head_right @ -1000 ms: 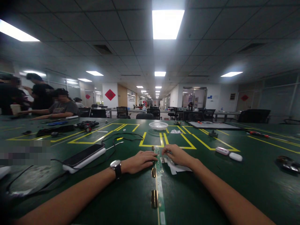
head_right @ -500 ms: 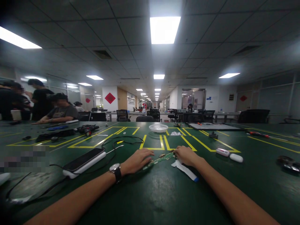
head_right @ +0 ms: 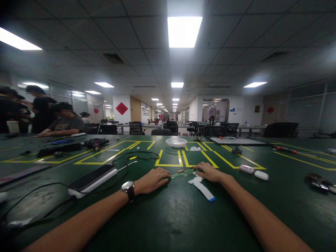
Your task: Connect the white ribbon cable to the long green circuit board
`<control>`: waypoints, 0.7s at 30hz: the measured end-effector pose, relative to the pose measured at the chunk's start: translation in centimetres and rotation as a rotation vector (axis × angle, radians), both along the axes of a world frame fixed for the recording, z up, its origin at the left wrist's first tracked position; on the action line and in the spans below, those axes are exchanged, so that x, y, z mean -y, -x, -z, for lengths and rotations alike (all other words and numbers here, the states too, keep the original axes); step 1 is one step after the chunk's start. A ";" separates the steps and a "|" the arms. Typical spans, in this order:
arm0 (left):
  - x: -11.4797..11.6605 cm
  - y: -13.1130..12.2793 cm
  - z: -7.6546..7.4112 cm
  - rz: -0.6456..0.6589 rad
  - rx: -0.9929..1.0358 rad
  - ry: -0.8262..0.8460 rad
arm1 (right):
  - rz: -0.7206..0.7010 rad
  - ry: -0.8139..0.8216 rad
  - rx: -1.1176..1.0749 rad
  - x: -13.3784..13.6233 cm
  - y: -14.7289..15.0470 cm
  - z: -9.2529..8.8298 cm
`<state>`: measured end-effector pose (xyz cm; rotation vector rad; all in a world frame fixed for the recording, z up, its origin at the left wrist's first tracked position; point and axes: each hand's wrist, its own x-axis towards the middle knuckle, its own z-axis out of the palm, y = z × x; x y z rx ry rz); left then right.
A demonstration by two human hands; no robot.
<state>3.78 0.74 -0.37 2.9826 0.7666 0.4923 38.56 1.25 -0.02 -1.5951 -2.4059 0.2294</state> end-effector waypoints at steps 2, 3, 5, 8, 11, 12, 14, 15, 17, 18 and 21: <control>-0.1 0.0 0.1 0.004 -0.001 -0.004 | -0.009 0.054 -0.013 0.2 -0.1 -0.3; -0.2 0.1 0.1 0.006 0.000 -0.006 | -0.017 0.080 -0.021 0.3 -0.1 -0.4; -0.3 0.1 0.3 0.009 0.005 -0.012 | -0.030 0.126 -0.039 0.5 -0.2 -0.7; -0.5 0.1 0.5 0.009 0.003 -0.015 | -0.046 0.174 -0.062 0.8 -0.5 -1.2; -0.6 0.1 0.5 0.005 -0.008 -0.012 | -0.071 0.223 -0.065 1.1 -0.8 -1.6; -0.5 0.1 0.5 0.004 -0.009 -0.012 | -0.082 0.237 -0.068 1.2 -0.9 -1.8; -0.5 0.1 0.4 0.002 -0.007 -0.015 | -0.092 0.258 -0.082 1.4 -1.2 -2.0; -0.4 0.1 0.4 0.001 -0.007 -0.017 | -0.083 0.263 -0.095 1.4 -1.3 -2.1; -0.3 0.1 0.3 0.002 -0.007 -0.021 | -0.038 0.247 -0.131 1.4 -1.4 -2.1; -0.2 0.1 0.3 0.003 -0.007 -0.024 | -0.012 0.225 -0.150 1.3 -1.3 -2.0; -0.2 0.1 0.2 0.009 -0.002 -0.036 | 0.024 0.124 -0.165 0.9 -0.7 -1.5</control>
